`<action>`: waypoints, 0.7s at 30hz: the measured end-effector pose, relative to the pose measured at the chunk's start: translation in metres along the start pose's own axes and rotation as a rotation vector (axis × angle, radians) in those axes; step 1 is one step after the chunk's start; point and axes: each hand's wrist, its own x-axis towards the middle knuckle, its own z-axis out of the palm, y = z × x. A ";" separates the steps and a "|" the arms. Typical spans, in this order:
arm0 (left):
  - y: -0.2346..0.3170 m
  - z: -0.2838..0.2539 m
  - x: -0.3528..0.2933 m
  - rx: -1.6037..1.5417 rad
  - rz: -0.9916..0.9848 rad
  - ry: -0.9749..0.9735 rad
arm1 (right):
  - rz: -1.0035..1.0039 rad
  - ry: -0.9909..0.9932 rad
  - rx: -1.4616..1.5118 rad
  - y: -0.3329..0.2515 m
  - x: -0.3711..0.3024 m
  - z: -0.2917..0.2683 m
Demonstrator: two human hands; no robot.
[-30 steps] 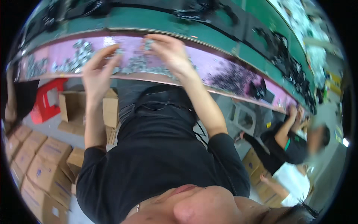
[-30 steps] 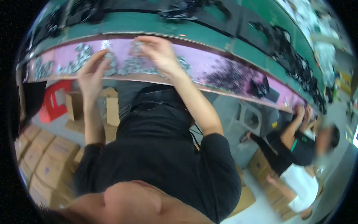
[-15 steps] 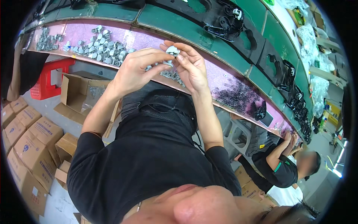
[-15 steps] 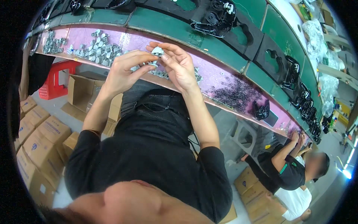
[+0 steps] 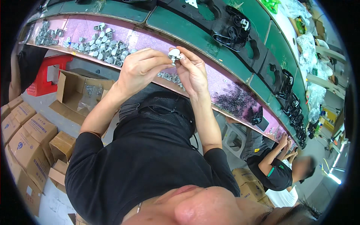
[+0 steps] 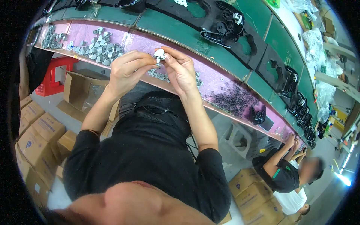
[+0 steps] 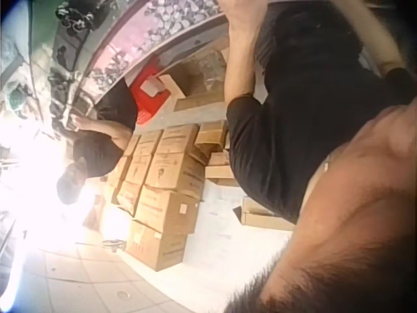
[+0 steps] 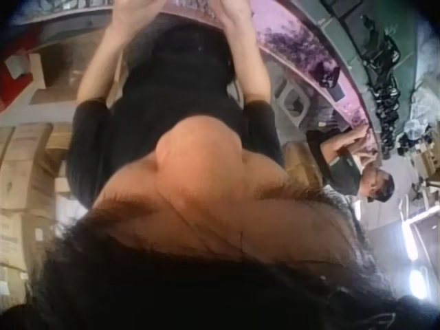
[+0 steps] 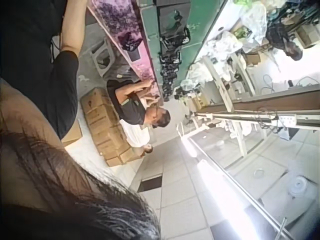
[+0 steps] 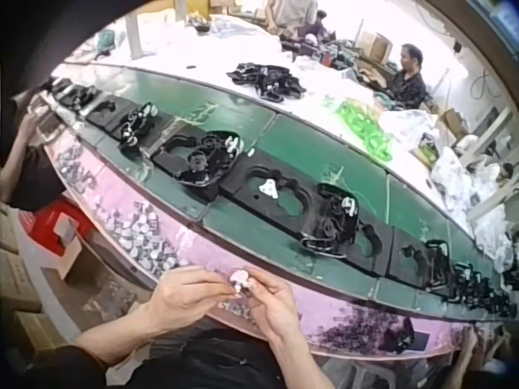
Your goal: Assemble small components onto a game controller housing on a production line.
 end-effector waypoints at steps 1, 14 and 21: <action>-0.001 -0.002 0.000 -0.013 -0.015 -0.014 | 0.004 -0.003 -0.004 0.001 0.000 0.002; -0.008 -0.025 0.001 -0.146 -0.120 0.030 | 0.038 -0.041 0.058 0.008 0.011 0.021; -0.018 -0.044 0.000 -0.150 -0.130 0.019 | 0.086 -0.043 0.085 0.015 0.017 0.037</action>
